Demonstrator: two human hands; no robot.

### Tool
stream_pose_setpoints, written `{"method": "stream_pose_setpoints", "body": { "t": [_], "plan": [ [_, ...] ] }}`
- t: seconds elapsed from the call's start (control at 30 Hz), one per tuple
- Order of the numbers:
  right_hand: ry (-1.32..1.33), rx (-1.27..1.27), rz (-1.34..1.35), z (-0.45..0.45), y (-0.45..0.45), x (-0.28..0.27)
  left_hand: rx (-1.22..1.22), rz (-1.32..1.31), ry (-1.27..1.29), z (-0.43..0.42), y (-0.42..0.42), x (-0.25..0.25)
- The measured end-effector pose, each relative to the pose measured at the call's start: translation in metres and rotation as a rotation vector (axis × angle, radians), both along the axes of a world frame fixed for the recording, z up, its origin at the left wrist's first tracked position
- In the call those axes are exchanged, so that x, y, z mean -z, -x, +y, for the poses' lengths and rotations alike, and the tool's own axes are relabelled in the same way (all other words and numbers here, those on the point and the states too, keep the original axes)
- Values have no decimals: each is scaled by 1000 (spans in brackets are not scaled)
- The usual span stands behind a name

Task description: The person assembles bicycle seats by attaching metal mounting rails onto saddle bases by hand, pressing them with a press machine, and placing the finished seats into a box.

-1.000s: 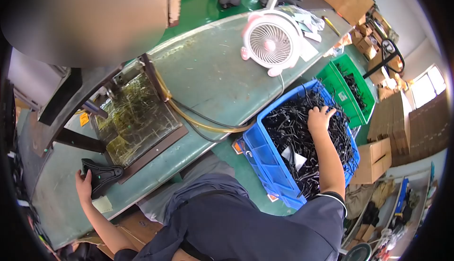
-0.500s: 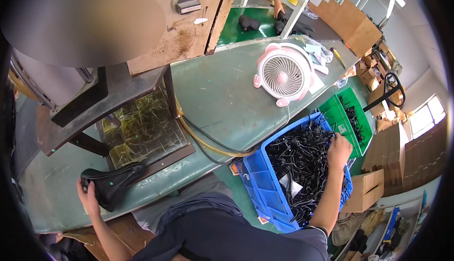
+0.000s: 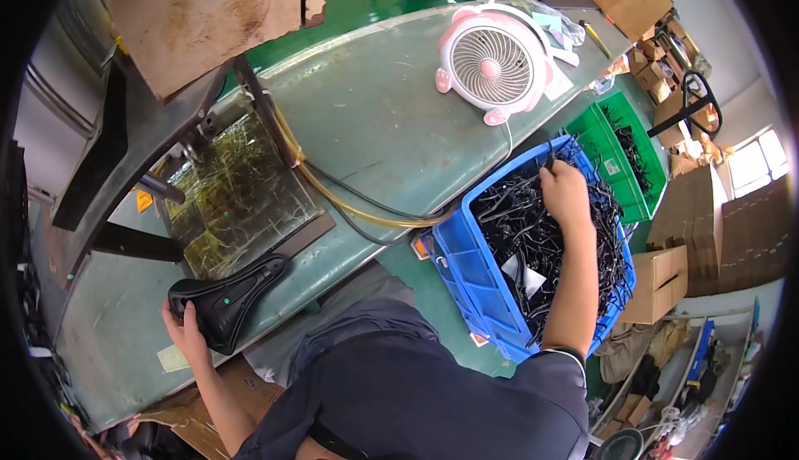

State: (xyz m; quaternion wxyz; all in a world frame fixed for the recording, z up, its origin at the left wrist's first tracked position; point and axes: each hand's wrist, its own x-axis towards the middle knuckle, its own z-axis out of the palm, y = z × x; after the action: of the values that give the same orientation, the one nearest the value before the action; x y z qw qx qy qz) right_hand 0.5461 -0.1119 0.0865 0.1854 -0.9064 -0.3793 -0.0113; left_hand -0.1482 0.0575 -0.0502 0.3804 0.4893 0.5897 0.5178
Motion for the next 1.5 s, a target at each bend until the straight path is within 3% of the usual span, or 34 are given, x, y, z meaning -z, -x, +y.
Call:
{"method": "stream_pose_setpoints", "body": {
  "t": [0.03,0.1,0.3,0.43,0.5,0.67,0.93,1.13,1.23,1.33,1.43,1.5],
  "plan": [
    [43,17,-121,0,4,4,8,-12,7,1,1,1],
    [61,66,-99,-4,14,0,19,-29,30,0,3,2],
    [-134,-265,-317,21,52,-59,-6,-42,66,5,5,8],
    [-155,-499,-179,79,86,-92,-6,-63,52,5,2,7],
    [-269,-631,-250,115,97,-70,-23,-40,45,4,0,5],
    [-268,-1048,-550,189,136,-8,-50,-9,77,-1,-3,0],
    [-248,-1192,-693,230,136,29,-67,-47,81,-4,-13,-10],
    [-392,-1313,-793,236,128,34,-46,-42,54,-3,-9,-4],
    [-264,-1211,-756,230,127,41,-53,-38,90,-3,-10,-7],
    [-50,-947,-299,214,111,82,-46,-37,57,-3,-11,-7],
    [-184,-606,192,207,125,84,-58,-78,68,-3,-13,-6],
    [-176,-478,182,212,139,90,-74,-58,104,-1,-14,-8]
  ]
}}
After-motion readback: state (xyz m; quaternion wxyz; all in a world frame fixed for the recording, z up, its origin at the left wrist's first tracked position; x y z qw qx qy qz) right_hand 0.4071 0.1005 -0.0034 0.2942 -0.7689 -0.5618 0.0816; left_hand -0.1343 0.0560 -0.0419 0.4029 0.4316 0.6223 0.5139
